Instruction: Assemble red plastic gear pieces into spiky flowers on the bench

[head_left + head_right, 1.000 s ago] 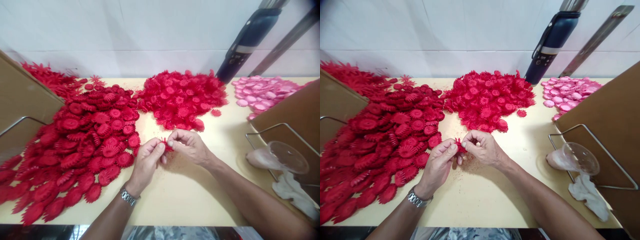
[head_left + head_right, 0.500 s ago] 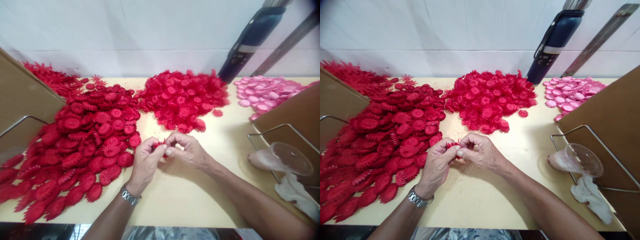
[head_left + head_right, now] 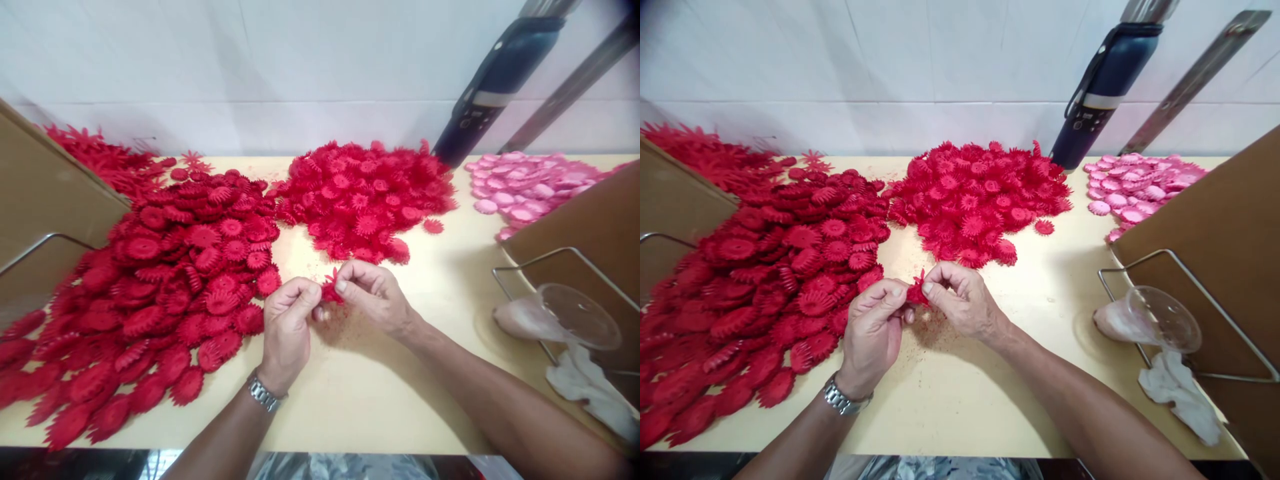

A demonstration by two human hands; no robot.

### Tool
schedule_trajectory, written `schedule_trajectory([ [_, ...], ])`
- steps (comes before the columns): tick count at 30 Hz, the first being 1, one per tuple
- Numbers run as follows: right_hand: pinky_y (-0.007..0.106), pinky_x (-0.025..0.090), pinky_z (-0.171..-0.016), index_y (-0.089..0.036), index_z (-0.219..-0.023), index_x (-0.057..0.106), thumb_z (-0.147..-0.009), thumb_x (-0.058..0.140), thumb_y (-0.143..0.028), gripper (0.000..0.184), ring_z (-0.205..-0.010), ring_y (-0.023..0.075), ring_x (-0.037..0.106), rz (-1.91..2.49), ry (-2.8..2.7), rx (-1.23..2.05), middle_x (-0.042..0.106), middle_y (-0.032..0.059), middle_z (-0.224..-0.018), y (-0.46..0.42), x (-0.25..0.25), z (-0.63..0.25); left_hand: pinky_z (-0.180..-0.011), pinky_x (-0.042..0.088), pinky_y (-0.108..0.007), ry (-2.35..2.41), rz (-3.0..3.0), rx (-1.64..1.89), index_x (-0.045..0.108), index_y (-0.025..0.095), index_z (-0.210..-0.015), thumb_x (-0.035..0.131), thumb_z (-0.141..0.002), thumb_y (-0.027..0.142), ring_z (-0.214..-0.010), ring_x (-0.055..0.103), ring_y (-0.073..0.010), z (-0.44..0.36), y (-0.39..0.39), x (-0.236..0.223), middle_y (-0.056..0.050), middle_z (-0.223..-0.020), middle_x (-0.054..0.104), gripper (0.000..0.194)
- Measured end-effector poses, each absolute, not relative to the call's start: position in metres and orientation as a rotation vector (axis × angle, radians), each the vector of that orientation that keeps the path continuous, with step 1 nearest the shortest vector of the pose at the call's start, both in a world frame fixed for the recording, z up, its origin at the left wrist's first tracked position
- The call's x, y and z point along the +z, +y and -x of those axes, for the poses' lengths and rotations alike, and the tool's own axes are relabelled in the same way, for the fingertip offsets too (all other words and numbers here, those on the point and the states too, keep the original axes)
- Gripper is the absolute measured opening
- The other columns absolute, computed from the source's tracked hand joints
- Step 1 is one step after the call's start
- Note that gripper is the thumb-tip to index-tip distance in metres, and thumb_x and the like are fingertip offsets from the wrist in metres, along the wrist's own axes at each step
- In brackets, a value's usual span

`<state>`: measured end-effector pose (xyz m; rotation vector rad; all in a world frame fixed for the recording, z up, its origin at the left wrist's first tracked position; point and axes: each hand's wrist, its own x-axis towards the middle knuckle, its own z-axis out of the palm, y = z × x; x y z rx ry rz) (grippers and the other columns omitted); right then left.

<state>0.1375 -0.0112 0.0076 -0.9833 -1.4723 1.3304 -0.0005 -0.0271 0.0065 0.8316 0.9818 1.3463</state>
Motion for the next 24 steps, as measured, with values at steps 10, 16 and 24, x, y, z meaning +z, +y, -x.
schedule_trajectory([
  [10, 0.022, 0.034, -0.053, -0.017, -0.072, 0.053, -0.077, 0.060, -0.037, 0.023, -0.055, 0.0080, 0.042, 0.940, -1.309, 1.368, 0.047, -0.0038, -0.061, 0.001, 0.004, -0.153, -0.048, 0.038, -0.018, 1.022, -0.871, 1.340, 0.056, 0.016, -0.068, 0.061, -0.074, 0.023, -0.049, 0.051, -0.0071, 0.008, -0.022, 0.009, 0.004, -0.053, 0.056, 0.010],
  [16, 0.023, 0.038, -0.056, -0.016, -0.069, 0.055, -0.075, 0.061, -0.045, 0.031, -0.055, 0.0089, 0.048, 0.925, -1.231, 1.628, 0.053, -0.0019, -0.060, -0.005, 0.006, -0.139, -0.047, 0.042, -0.018, 1.041, -0.945, 1.247, 0.055, 0.015, -0.074, 0.060, -0.074, 0.023, -0.046, 0.055, -0.0085, 0.002, -0.021, 0.004, 0.003, -0.052, 0.059, 0.009],
  [24, 0.025, 0.042, -0.050, -0.015, -0.068, 0.061, -0.083, 0.030, -0.065, 0.060, -0.050, 0.0128, 0.053, 0.892, -0.846, 1.943, 0.058, 0.0047, -0.053, -0.003, -0.003, -0.133, -0.048, 0.044, -0.017, 1.130, -0.957, 1.230, 0.053, 0.016, -0.069, 0.057, -0.075, 0.021, -0.045, 0.057, -0.0078, 0.002, -0.020, 0.001, 0.004, -0.050, 0.059, 0.010],
])
